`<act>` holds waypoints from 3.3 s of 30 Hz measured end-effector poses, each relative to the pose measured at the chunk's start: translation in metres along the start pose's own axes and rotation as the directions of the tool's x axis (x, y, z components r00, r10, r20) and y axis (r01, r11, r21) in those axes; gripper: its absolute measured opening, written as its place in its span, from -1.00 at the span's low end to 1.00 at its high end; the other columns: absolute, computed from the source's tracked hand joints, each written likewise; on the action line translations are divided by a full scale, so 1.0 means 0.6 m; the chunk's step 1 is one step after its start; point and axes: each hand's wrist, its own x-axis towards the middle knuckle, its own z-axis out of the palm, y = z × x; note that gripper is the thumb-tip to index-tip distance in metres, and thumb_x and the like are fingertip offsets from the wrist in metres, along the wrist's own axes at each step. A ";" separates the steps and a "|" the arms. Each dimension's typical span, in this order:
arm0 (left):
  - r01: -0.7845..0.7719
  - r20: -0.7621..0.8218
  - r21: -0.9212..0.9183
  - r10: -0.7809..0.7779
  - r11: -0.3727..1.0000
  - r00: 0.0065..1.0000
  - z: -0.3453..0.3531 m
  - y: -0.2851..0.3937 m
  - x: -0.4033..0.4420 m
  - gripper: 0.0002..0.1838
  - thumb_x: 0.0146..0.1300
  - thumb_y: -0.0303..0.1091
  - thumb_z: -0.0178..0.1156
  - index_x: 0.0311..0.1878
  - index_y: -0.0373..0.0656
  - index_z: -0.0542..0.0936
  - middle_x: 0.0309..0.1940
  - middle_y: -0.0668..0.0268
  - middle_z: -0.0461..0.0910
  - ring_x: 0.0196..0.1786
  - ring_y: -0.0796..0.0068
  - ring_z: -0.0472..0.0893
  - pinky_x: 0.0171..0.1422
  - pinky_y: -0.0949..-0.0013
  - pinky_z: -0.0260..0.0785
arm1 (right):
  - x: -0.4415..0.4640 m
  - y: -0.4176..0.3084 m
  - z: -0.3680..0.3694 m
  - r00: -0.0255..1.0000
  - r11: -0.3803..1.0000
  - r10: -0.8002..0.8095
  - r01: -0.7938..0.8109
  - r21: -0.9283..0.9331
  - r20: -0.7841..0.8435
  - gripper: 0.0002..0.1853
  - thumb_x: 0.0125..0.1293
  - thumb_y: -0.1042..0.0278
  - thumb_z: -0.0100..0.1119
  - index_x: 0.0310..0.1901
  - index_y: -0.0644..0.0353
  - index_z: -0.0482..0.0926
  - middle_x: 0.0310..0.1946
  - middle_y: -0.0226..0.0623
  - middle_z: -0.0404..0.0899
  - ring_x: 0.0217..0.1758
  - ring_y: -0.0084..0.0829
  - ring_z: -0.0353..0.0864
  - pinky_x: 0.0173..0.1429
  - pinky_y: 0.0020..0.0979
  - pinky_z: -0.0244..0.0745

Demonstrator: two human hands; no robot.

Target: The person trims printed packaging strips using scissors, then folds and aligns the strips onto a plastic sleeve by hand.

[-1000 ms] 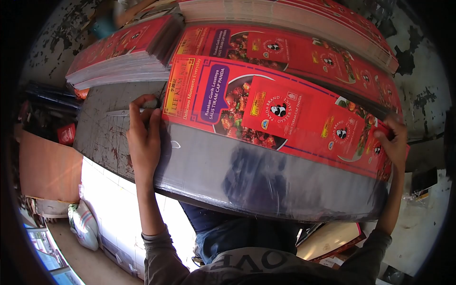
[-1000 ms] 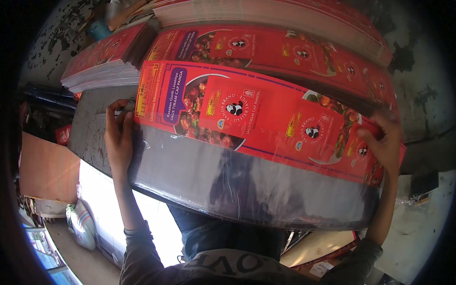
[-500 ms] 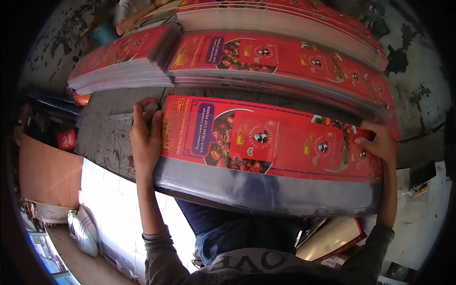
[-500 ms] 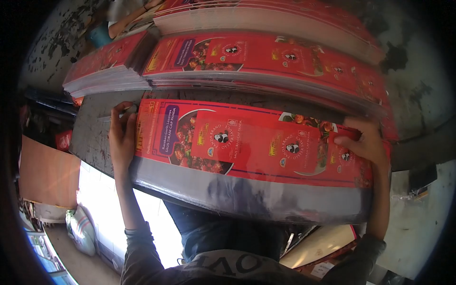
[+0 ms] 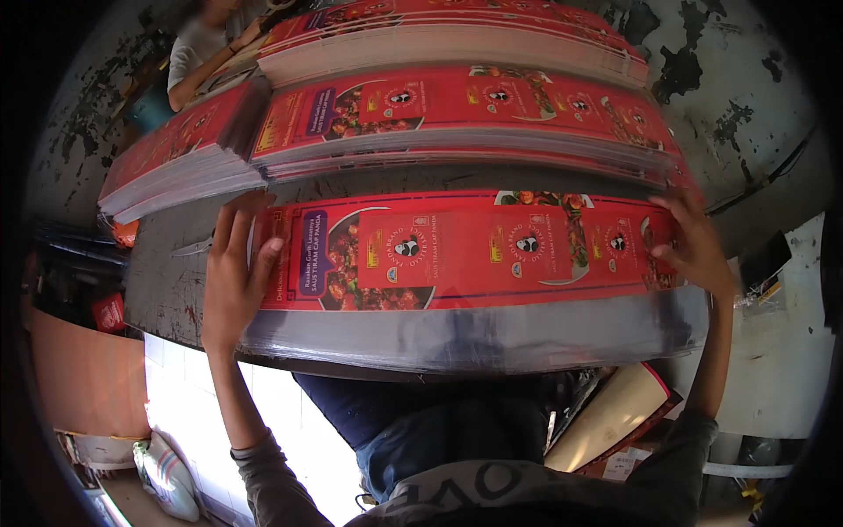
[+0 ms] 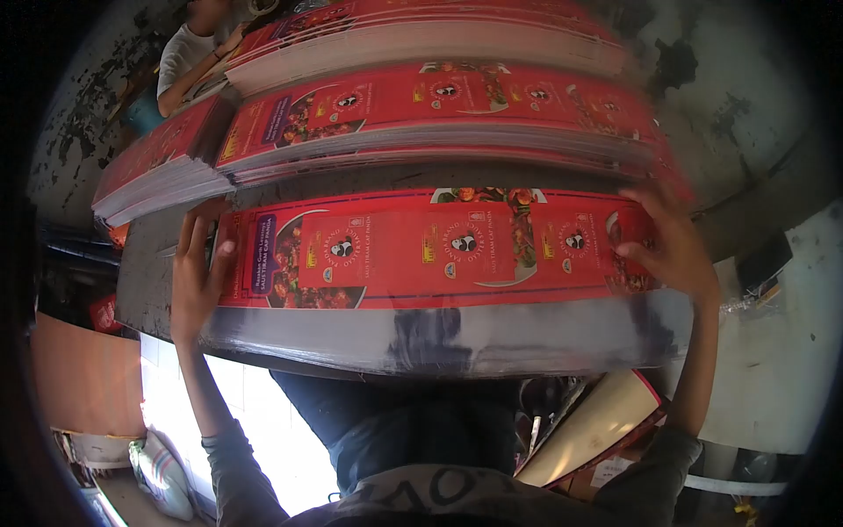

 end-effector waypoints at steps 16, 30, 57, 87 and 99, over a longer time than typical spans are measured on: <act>-0.058 0.091 -0.169 0.074 0.984 0.993 0.026 -0.014 0.025 -0.58 -0.08 -0.32 0.27 -0.11 -0.25 0.47 -0.26 0.21 0.43 -0.17 0.33 0.50 -0.10 0.37 0.33 | -0.032 0.025 0.058 0.921 0.988 0.087 -0.127 -0.082 -0.379 -0.30 -0.28 0.22 0.37 0.01 0.19 0.36 -0.02 -0.15 0.28 0.05 -0.11 0.28 0.09 -0.28 0.22; -0.135 0.050 -0.176 0.146 0.975 0.988 0.029 -0.020 0.024 -0.66 -0.07 -0.29 0.28 -0.25 -0.29 0.52 -0.36 0.26 0.38 -0.24 0.39 0.43 -0.13 0.41 0.27 | -0.038 0.035 0.064 0.873 0.989 0.094 -0.135 -0.052 -0.478 -0.38 -0.43 0.08 0.45 -0.32 0.20 0.37 -0.45 -0.31 0.37 -0.35 -0.32 0.33 -0.21 -0.35 0.26; -0.248 0.169 -0.167 0.275 0.954 0.946 0.021 -0.018 0.028 -0.48 -0.11 -0.06 0.30 -0.22 -0.31 0.49 -0.29 0.20 0.40 -0.20 0.31 0.44 -0.08 0.36 0.27 | -0.029 0.009 0.054 0.939 0.993 0.034 0.007 0.119 -0.343 -0.75 -0.02 0.43 0.22 -0.42 0.29 0.31 -0.51 -0.31 0.27 -0.42 -0.43 0.30 -0.26 -0.48 0.23; -0.156 0.092 -0.356 0.200 0.922 0.975 0.034 -0.045 0.035 -0.82 0.01 -0.48 0.21 -0.47 -0.30 0.38 -0.55 0.29 0.39 -0.47 0.51 0.40 -0.32 0.49 0.25 | -0.027 0.005 0.067 0.902 0.953 0.226 -0.127 0.274 -0.367 -0.79 0.10 0.41 0.14 -0.48 0.29 0.32 -0.60 -0.41 0.24 -0.48 -0.62 0.23 -0.40 -0.56 0.19; -0.148 0.057 -0.355 0.179 0.923 0.982 0.043 -0.055 0.037 -0.84 0.03 -0.53 0.15 -0.48 -0.28 0.33 -0.61 0.34 0.30 -0.52 0.59 0.28 -0.36 0.54 0.16 | -0.023 0.022 0.074 0.906 0.983 0.134 -0.071 0.169 -0.402 -0.80 0.13 0.42 0.11 -0.48 0.30 0.30 -0.63 -0.34 0.21 -0.55 -0.57 0.18 -0.44 -0.52 0.15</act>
